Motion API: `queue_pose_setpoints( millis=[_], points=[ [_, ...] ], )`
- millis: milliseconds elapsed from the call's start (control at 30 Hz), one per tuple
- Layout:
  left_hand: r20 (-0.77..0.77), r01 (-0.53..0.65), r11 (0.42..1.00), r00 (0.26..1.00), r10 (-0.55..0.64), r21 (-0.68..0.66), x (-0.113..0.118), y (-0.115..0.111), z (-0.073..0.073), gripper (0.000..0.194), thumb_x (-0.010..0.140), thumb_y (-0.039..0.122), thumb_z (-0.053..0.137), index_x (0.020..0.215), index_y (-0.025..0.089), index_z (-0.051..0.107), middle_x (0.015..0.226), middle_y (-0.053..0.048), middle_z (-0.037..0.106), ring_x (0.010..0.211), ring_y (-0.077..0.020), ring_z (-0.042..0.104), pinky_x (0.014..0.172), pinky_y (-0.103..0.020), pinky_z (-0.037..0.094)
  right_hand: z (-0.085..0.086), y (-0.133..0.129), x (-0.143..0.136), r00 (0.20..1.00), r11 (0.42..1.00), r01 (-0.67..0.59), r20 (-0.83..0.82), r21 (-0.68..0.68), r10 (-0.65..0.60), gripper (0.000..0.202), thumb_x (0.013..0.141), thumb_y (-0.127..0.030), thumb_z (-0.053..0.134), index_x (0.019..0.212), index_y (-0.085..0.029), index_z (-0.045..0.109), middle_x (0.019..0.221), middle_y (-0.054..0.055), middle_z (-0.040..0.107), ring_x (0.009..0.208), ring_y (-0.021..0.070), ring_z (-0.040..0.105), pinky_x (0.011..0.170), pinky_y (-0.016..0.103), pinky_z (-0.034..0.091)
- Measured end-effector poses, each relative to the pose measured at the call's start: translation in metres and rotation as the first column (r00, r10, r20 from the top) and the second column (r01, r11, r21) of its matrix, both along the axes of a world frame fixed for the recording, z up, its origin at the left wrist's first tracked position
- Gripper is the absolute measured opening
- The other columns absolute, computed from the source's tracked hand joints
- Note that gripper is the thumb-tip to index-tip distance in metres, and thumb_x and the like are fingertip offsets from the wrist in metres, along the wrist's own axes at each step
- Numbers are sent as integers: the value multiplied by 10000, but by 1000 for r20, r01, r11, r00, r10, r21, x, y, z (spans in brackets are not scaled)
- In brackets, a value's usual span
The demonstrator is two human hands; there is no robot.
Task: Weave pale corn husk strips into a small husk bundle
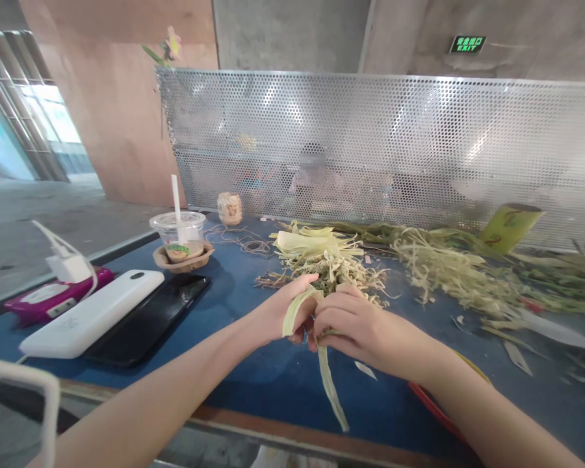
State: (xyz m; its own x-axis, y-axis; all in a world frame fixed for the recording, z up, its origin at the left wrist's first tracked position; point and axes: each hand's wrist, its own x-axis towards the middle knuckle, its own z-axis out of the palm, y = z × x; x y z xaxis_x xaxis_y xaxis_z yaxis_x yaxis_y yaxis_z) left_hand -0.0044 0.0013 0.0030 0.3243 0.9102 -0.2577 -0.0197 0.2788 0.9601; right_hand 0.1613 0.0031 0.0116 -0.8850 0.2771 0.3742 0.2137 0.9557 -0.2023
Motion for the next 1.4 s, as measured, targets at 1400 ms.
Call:
queue_pose_setpoints(
  millis=[1400],
  points=[
    [255, -232, 914, 955, 150, 333, -1, -4, 9, 632, 760, 181, 555, 1316, 172, 254, 680, -16, 627, 557, -158, 596, 362, -197, 362, -5, 7, 3, 897, 668, 439, -258, 601, -358, 226, 832, -179, 438, 615, -161, 498, 593, -9, 486, 647, 138, 416, 691, 343, 214]
  ],
)
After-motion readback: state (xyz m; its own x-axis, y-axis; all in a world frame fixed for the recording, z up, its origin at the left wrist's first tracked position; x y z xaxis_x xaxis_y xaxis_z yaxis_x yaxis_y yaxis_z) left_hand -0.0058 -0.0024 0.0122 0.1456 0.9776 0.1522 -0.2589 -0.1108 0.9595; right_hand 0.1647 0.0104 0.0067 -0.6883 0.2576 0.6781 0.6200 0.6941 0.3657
